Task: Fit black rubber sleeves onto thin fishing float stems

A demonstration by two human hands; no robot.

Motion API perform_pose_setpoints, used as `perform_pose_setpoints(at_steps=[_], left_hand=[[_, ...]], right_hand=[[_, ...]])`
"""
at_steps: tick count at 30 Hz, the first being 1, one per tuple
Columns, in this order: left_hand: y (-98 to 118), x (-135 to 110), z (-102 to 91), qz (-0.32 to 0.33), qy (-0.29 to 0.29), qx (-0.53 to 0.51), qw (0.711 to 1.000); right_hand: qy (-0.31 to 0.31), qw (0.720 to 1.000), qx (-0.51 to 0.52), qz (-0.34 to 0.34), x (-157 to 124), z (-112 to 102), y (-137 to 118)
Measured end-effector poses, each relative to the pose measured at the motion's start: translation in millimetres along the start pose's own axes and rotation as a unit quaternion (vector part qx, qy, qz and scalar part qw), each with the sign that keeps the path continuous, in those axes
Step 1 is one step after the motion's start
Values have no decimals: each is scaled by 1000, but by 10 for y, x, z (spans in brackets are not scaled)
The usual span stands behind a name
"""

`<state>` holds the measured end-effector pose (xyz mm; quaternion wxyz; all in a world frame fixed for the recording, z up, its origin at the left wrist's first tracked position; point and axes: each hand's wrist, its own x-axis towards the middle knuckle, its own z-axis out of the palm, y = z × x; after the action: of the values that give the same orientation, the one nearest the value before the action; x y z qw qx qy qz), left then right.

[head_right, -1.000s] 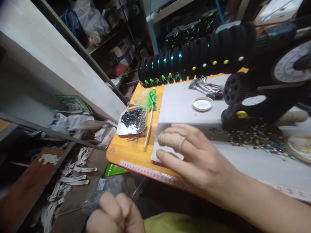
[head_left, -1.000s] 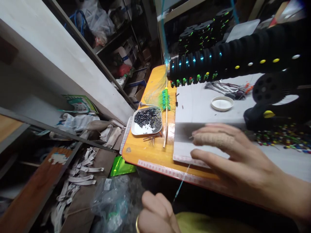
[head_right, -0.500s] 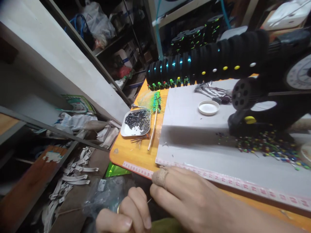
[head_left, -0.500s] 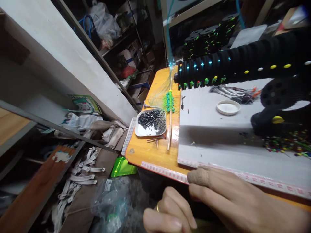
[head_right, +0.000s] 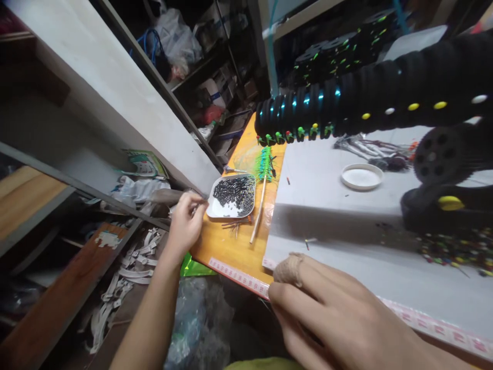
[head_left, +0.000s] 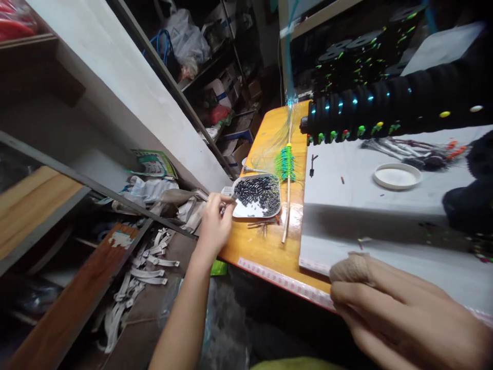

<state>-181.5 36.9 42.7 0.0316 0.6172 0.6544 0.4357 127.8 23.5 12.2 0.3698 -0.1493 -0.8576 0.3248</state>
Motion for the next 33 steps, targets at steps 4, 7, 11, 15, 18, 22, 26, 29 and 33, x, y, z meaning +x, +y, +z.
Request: perform_pose_setpoints(at_steps=[4,7,11,15,18,22,26,29,33], left_hand=[[-174,397,119,-15,-163,114,980],[-112,445,178,-29,-242,158,957],[-35,455,136,-56,-277,161,946],[141,366,29,-75,-194,112,972],[414,72,20,-99,-122,41,987],[803,-517,206,-173,-113,-202,957],[1039,-917,456,-322,-72,-493,805],[1122,-1025,558,-351,-33,-557,752],[1143,-1088,597,-353,-6,-594,723]], right_hand=[[13,999,32,35,-42,112,54],[18,999,28,35,-22,52,48],[1,1000,13,17,79,-102,-17],[26,1000,5,14,171,-179,-51],[46,999,5,20,209,-199,-64],[63,997,12,39,205,-217,-96],[65,996,9,54,186,-225,-140],[58,997,-1,51,202,-226,-168],[61,997,-6,52,231,-229,-189]])
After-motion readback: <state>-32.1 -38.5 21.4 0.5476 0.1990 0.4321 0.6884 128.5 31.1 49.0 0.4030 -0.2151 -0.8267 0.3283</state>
